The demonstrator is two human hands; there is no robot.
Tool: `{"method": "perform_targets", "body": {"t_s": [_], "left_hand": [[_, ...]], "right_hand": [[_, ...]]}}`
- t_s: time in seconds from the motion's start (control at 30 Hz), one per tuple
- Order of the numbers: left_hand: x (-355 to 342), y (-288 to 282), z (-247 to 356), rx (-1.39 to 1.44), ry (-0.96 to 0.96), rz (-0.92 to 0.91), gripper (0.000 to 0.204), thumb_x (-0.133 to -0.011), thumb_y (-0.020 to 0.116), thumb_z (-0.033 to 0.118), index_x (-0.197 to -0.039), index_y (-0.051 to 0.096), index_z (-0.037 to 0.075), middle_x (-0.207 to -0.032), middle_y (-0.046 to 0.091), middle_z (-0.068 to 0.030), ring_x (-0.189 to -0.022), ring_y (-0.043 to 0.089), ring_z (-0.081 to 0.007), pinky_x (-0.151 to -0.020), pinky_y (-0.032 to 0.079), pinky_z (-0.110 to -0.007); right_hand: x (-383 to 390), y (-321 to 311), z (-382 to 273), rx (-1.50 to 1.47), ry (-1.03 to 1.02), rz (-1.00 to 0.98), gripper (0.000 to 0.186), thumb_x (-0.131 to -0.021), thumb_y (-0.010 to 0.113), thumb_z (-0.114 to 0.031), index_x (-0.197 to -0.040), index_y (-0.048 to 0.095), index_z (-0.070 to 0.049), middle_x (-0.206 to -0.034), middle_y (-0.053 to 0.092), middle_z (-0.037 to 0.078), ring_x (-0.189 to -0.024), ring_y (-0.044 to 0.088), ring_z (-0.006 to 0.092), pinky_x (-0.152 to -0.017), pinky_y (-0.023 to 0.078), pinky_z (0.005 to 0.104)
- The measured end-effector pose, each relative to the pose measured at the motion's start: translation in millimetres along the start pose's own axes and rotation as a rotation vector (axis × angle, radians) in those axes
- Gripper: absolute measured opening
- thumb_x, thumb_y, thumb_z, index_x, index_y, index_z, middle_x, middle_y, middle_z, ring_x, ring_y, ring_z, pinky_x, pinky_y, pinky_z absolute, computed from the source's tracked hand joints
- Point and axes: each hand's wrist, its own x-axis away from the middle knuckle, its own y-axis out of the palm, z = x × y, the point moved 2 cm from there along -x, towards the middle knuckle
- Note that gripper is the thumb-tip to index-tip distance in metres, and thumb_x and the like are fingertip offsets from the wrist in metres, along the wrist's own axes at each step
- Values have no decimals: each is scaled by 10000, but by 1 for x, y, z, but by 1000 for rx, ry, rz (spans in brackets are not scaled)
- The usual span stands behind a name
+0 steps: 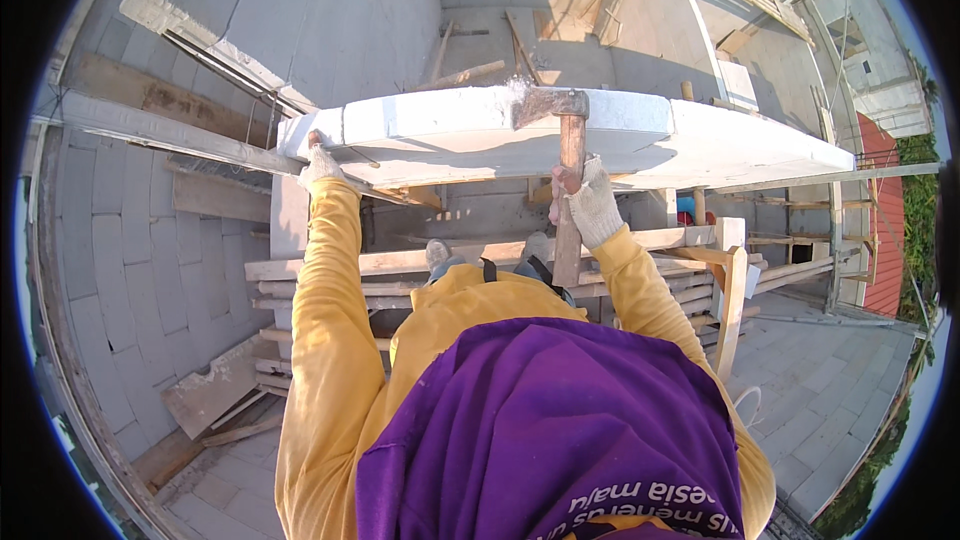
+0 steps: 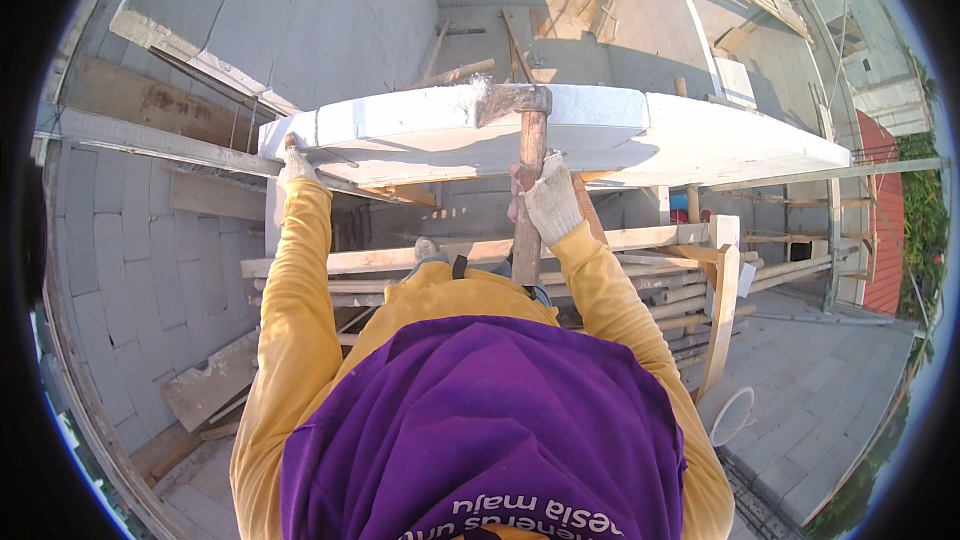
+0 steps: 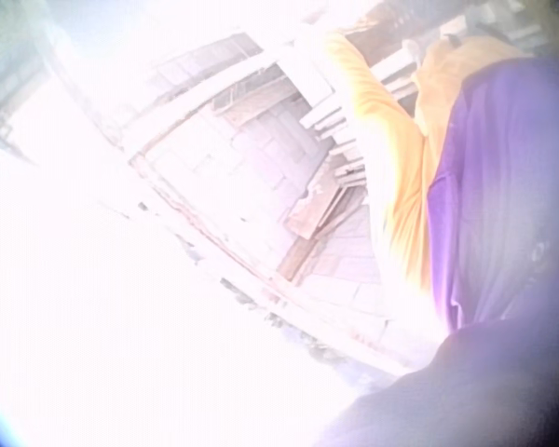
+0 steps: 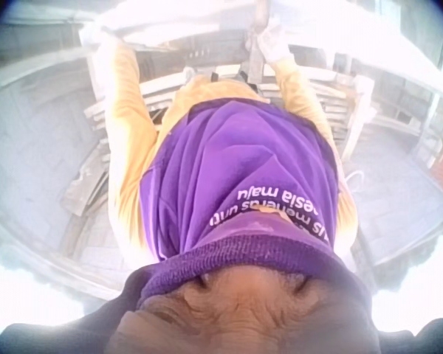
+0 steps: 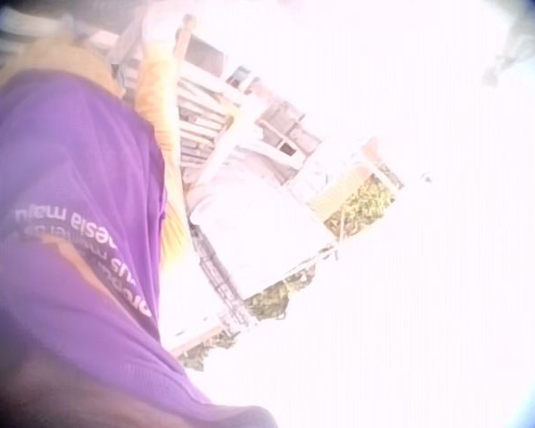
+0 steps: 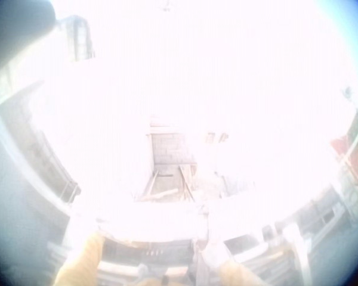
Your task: The person uses a small axe to shape the curved top edge of a concrete block wall by chipping away excess material.
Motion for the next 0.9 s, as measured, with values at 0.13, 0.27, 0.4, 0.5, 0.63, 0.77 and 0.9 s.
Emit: {"method": "perform_targets", "body": {"t_s": [0.13,0.27,0.4,0.5,0.63,0.77,0.9], "left_hand": [[-9,1,-8,-13,31,-24,811,-799,795,654,-1018,700,-121,-1005,719,-226,-912,664,-316,-873,523,-437],[-25,2,-15,-32,24,-9,802,-799,788,667,-982,712,-110,-988,719,-230,-898,660,-315,-859,520,-436],[-15,2,-12,-38,75,-4,856,-789,780,693,-1014,699,-129,-1022,717,-235,-908,666,-318,-867,524,-437],[1,-2,-3,14,30,-17,891,-781,774,708,-1033,689,-142,-1041,716,-238,-919,669,-323,-869,527,-438],[-6,-3,-5,-29,49,-19,863,-799,776,680,-1043,688,-143,-1041,715,-237,-916,669,-322,-857,530,-433],[3,-1,-2,-41,21,-5,866,-818,759,677,-1068,680,-148,-1052,712,-238,-921,668,-320,-852,531,-424],[11,-4,4,-16,19,-35,889,-823,736,697,-1087,673,-150,-1074,706,-240,-932,665,-319,-855,529,-424]], "right_hand": [[-9,-19,3,-104,-69,24,352,-940,736,-276,-1144,549,-58,-779,586,51,-519,618,179,-465,526,311],[-21,-17,11,-278,-129,240,274,-958,717,-260,-1076,542,-85,-785,598,53,-538,627,183,-483,530,327],[-18,-9,12,23,-44,-1,267,-954,720,-255,-1072,545,-91,-762,586,44,-518,616,183,-457,515,322],[-17,-15,2,5,6,-47,268,-956,724,-263,-1054,553,-82,-756,580,43,-509,606,180,-453,503,312],[-22,-20,6,-219,-97,173,269,-966,722,-285,-1029,558,-81,-763,577,41,-524,612,181,-472,505,309],[-18,-7,6,-93,11,58,277,-956,721,-261,-1058,552,-67,-769,584,51,-505,607,178,-447,498,303],[-13,-2,-10,151,-1,-61,329,-944,736,-300,-1042,537,-57,-758,575,57,-511,607,172,-451,495,295]]}}
